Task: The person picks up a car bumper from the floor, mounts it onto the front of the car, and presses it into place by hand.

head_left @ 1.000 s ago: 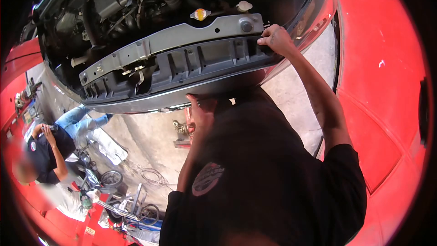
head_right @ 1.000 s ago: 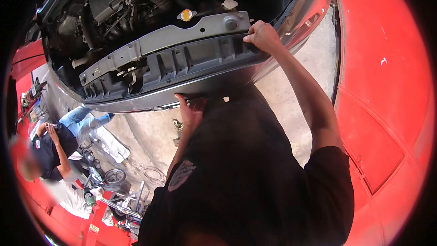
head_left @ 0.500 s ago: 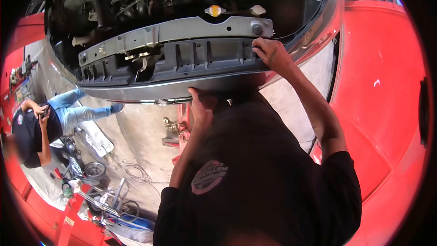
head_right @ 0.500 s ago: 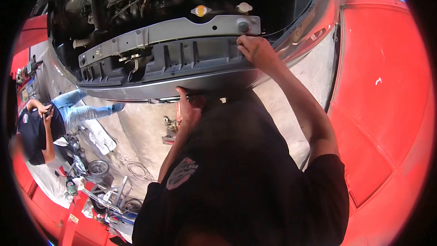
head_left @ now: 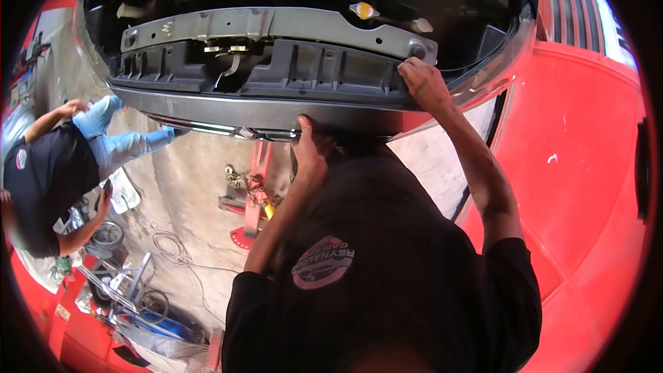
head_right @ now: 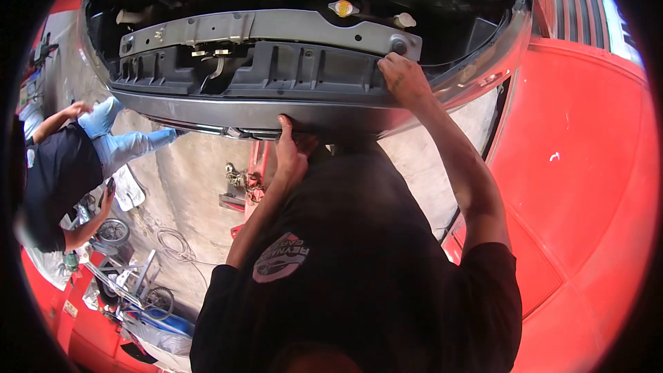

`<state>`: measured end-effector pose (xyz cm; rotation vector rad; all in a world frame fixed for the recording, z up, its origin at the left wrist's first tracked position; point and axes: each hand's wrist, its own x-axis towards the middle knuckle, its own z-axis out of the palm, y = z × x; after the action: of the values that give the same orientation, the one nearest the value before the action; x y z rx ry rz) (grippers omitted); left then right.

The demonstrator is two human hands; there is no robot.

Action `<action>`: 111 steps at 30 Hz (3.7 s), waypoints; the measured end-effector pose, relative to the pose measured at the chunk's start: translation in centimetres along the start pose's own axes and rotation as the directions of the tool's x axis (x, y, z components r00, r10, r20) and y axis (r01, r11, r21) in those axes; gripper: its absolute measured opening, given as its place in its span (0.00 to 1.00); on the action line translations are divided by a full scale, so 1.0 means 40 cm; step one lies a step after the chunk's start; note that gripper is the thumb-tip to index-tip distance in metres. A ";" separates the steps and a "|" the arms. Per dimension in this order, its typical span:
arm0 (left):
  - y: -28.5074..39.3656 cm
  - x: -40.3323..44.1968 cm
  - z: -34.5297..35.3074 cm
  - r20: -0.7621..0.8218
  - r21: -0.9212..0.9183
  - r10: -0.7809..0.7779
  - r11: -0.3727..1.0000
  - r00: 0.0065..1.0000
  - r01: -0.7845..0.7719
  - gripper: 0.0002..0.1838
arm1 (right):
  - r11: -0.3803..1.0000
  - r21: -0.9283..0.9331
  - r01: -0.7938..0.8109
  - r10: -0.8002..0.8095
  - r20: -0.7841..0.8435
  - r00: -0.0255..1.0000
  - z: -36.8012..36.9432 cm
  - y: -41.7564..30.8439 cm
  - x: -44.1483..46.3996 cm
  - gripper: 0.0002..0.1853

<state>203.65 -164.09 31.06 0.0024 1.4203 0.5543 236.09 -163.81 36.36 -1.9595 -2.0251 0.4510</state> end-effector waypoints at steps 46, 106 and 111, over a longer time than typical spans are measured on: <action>0.019 -0.034 0.021 -0.023 0.018 0.052 0.998 0.998 -0.052 0.42 | 0.999 0.011 0.034 -0.032 -0.132 0.991 0.027 -0.020 -0.017 0.04; 0.029 -0.051 0.025 0.001 -0.008 0.097 0.995 0.995 -0.097 0.43 | 0.997 0.071 -0.012 0.002 0.142 0.990 -0.026 0.020 0.049 0.06; 0.022 -0.032 0.013 0.028 -0.008 0.067 0.998 0.997 -0.067 0.43 | 0.978 0.148 -0.145 0.131 0.103 0.986 -0.045 0.015 0.027 0.07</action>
<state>203.74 -163.63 32.62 0.0521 1.3945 0.6129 237.34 -162.67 37.72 -2.0250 -1.8513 0.7209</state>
